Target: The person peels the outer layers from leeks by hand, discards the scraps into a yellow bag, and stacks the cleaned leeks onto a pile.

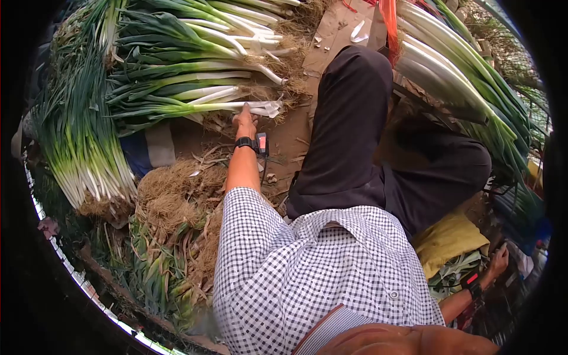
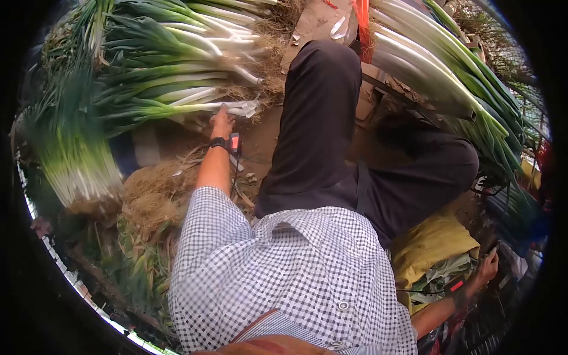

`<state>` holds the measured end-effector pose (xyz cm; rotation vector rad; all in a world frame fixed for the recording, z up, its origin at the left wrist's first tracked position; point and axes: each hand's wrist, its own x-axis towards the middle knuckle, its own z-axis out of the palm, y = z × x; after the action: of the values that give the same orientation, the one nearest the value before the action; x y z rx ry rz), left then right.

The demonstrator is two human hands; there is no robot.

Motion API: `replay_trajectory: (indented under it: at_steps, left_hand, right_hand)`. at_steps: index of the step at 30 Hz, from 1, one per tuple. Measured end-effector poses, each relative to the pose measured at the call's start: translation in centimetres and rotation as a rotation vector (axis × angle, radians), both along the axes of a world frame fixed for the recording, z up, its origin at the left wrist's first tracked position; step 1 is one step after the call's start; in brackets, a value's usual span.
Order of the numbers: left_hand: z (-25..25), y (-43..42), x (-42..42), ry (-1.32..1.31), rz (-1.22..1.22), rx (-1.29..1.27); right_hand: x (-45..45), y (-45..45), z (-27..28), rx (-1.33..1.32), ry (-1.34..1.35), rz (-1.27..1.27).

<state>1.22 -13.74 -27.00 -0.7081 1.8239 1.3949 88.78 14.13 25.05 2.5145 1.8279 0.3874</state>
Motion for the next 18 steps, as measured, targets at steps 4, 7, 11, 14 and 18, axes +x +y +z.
replay_trajectory:
  at_steps: [4,7,11,14,18]
  left_hand:
    - [4.9,1.2,1.1,0.2,0.046,-0.05]
    - [4.5,0.8,-0.4,0.201,0.146,0.029]
    - [3.3,-1.5,-2.2,0.418,-0.102,0.399]
    - [8.1,-0.2,-4.0,-0.08,0.371,1.023]
    - [19.9,4.1,-1.1,-0.006,0.241,1.281]
  right_hand:
    - [-6.6,4.5,0.1,0.047,0.114,0.083]
    - [-14.0,4.6,-0.1,0.163,0.19,0.248]
    - [-19.8,6.2,1.3,0.335,0.408,0.414]
    - [-30.4,5.8,2.9,0.329,0.695,0.629]
    - [-50.2,0.7,0.5,-0.156,1.095,1.021]
